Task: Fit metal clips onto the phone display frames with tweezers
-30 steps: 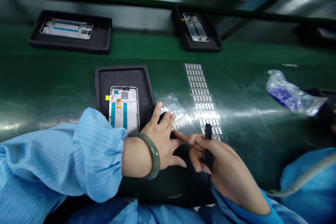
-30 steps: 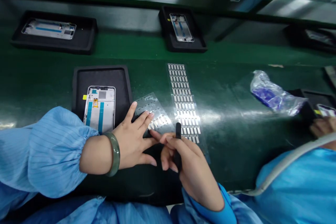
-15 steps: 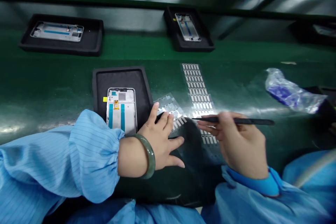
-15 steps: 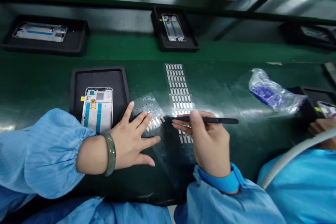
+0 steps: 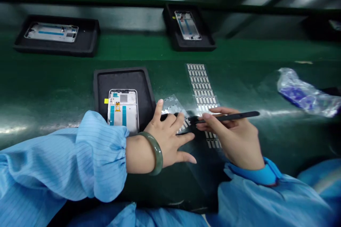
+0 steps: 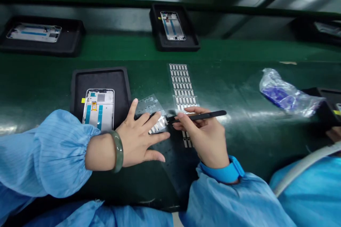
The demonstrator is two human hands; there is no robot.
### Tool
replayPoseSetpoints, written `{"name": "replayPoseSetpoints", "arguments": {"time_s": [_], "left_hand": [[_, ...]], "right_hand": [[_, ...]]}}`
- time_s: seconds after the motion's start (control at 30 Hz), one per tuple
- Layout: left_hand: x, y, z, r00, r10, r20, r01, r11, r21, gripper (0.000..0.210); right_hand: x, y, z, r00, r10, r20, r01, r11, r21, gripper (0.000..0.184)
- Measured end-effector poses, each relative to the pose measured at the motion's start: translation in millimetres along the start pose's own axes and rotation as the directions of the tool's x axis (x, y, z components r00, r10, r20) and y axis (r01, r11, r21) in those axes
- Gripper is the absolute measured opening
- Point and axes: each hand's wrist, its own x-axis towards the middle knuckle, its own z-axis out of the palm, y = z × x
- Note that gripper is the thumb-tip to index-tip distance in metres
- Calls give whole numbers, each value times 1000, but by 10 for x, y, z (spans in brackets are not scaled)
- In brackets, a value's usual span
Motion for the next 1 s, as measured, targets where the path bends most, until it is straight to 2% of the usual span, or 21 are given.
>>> {"name": "replayPoseSetpoints", "arguments": {"time_s": [0.17,0.37,0.63,0.73,0.8,0.87,0.93,1.0], "left_hand": [[27,4,-33,998,-8,59,8,1000,10,58],[36,-4,-67,997,-3,81,2,1000,10,51],[27,-1,6,999,10,49,-9,1000,-19,53],[-18,-25,-58,999,18,50,-16,999,-46,58],[-85,-149,-157,1000,11,15,-10,998,-63,64],[-187,-409,-270,999,-40,-19,38,997,-66,67],[-320,-787,-353,985,-163,-49,161,986,-53,66],[-473,-1189,-374,934,-339,-113,335,941,-50,63]], "right_hand": [[81,-27,-22,997,56,53,-59,997,59,37],[142,-59,-52,973,184,140,-208,961,181,28],[130,-198,-63,939,311,148,-341,895,289,12],[91,-311,-105,940,323,107,-339,862,376,10],[43,-374,-131,942,326,76,-326,839,436,12],[-20,-417,-133,942,330,51,-313,817,484,18],[-92,-445,-94,932,359,47,-328,780,532,27],[-164,-467,-12,917,392,79,-364,739,567,37]]}}
